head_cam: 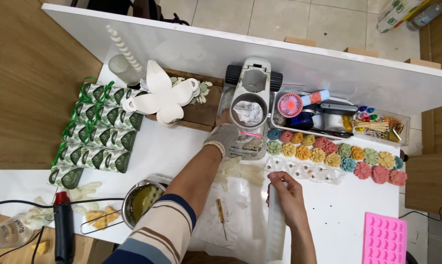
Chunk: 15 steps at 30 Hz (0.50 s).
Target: The person is preparing a candle mold, melting wax, and preparing the wick in a studio environment.
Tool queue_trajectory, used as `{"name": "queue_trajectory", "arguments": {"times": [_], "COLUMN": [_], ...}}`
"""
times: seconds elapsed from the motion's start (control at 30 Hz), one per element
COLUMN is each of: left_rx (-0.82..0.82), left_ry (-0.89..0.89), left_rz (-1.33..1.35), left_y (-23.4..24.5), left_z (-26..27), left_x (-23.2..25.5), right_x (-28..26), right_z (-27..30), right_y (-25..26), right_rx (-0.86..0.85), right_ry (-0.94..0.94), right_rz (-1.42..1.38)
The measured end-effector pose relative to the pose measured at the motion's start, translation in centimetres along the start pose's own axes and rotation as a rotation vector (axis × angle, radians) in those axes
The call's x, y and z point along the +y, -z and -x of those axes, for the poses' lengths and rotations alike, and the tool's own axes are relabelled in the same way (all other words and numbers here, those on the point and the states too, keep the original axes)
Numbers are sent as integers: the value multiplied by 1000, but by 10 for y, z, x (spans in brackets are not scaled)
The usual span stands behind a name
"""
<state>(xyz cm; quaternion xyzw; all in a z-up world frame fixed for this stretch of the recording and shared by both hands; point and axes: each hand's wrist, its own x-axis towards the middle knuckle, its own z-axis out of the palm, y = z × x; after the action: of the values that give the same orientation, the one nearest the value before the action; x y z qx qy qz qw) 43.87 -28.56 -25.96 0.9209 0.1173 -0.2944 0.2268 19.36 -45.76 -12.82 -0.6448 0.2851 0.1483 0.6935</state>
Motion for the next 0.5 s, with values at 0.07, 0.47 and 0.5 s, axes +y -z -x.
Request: {"name": "queue_trajectory", "arguments": {"times": [0.07,0.47,0.5], "left_rx": [25,80,77], "left_ry": [8,-393,-458], "left_rz": [67,-242,-314], "left_y": [-4,-42,-51], "left_z": [-5,-22,-29], "left_x": [4,-65,-69], "right_x": [6,6,6], "right_z": [-1,6,6], "right_y": [9,31,31], "right_rx": [4,49,41], "right_ry": [-22,-39,-31], "right_rz": [-33,-101,-113]}}
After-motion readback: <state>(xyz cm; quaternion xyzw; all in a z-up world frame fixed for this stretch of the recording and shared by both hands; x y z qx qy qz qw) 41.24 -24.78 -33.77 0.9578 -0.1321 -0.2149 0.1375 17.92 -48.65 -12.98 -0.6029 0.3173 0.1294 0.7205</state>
